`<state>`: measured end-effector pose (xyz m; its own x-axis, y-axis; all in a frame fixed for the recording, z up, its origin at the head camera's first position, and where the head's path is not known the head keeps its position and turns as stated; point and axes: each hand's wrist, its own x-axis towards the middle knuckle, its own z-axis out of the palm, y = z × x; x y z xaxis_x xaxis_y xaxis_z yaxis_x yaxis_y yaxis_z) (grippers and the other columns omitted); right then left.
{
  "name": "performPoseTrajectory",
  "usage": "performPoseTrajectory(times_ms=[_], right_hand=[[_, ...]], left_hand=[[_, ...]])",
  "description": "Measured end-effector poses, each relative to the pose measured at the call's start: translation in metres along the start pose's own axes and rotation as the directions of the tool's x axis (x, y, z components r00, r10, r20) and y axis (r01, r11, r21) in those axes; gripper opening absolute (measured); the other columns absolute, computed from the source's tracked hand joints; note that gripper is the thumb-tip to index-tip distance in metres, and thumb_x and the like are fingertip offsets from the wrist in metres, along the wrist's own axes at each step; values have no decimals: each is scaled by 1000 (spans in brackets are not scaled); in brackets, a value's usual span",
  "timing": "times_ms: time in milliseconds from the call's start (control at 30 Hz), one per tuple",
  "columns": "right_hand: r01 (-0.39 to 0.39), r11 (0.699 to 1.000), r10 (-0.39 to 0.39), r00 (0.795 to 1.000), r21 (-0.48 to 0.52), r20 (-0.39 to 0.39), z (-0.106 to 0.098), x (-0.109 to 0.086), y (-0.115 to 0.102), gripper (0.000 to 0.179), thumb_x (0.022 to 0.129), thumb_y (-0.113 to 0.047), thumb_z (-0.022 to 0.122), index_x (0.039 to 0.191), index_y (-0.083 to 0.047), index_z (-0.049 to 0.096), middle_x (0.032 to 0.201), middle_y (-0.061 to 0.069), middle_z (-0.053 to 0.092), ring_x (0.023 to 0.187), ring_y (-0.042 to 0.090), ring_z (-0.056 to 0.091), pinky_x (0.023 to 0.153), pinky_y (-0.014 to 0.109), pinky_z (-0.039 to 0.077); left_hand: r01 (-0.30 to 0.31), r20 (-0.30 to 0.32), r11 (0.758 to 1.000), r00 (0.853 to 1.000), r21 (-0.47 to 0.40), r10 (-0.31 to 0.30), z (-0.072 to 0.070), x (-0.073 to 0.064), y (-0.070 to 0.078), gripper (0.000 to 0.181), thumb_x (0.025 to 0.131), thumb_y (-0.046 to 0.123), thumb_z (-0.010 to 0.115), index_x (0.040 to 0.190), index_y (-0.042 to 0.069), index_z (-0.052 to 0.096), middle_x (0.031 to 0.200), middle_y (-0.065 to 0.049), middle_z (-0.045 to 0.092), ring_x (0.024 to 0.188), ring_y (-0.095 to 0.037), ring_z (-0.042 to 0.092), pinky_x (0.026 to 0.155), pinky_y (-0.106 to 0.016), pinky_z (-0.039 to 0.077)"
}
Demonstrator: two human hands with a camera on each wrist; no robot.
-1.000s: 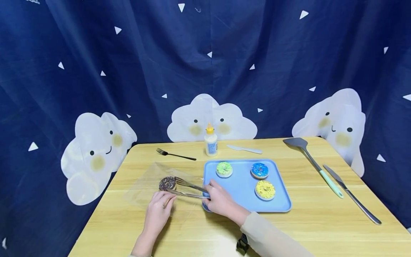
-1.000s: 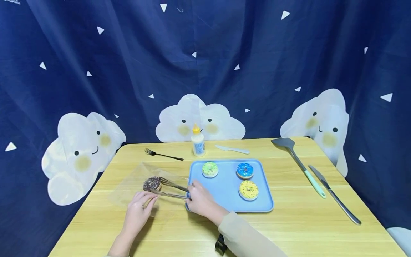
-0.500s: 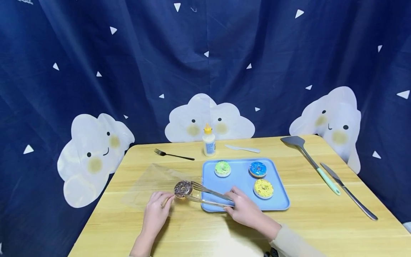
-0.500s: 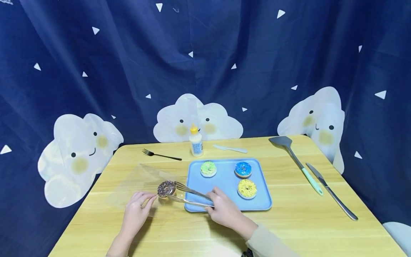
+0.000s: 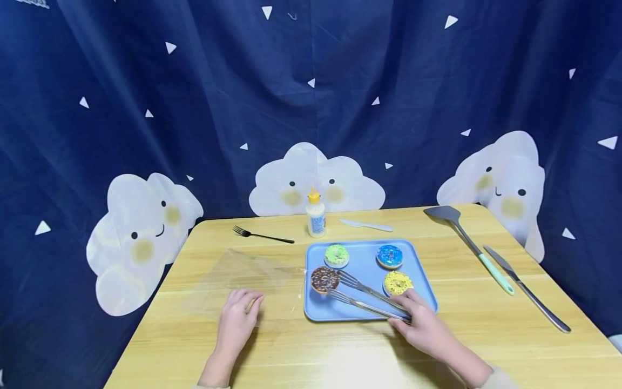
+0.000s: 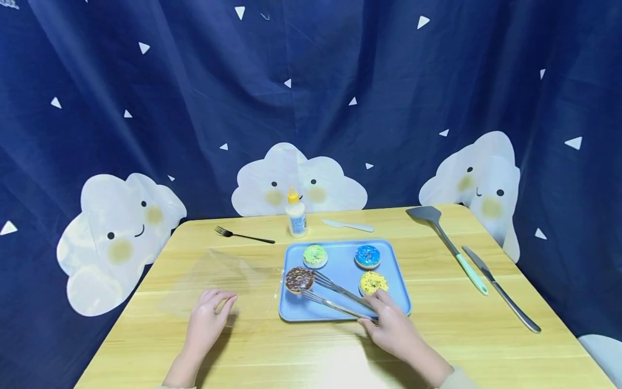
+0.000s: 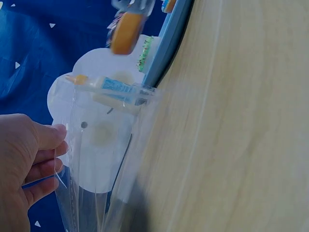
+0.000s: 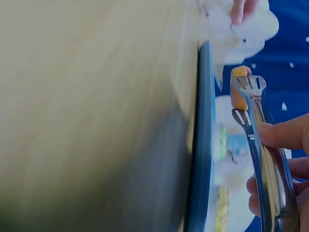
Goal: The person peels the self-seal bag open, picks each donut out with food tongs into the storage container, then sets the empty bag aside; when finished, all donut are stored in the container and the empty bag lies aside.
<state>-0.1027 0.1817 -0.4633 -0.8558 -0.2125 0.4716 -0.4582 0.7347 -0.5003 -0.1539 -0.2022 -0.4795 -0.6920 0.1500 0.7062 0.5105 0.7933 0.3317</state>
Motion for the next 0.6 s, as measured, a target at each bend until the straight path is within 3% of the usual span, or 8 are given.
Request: performPoseTrajectory(times_ms=[200, 367, 600], right_hand=[[44, 998, -47, 997, -52, -59, -10, -10, 17, 41, 61, -1, 83, 98, 0, 66, 84, -5, 51, 67, 3, 42, 52, 17, 38], [5, 996, -7, 1000, -91, -27, -12, -14, 21, 40, 63, -5, 83, 99, -2, 66, 85, -7, 50, 66, 2, 41, 51, 17, 38], [-24, 991, 26, 1000, -135, 12, -11, -19, 22, 40, 62, -8, 83, 98, -4, 67, 85, -8, 50, 68, 2, 42, 52, 19, 40]], left_hand=[[-11, -39, 998, 999, 63, 14, -1, 2, -2, 14, 70, 0, 79, 79, 4, 70, 78, -1, 63, 78, -18, 58, 63, -29, 54], [-33, -100, 991, 994, 133, 46, -8, 4, -6, 14, 68, -2, 79, 77, 2, 70, 75, -4, 62, 73, -21, 57, 57, -31, 53], [-12, -168, 989, 985, 147, 37, -21, 7, -12, 13, 68, -4, 78, 77, 0, 69, 73, -7, 62, 72, -24, 57, 55, -35, 52]])
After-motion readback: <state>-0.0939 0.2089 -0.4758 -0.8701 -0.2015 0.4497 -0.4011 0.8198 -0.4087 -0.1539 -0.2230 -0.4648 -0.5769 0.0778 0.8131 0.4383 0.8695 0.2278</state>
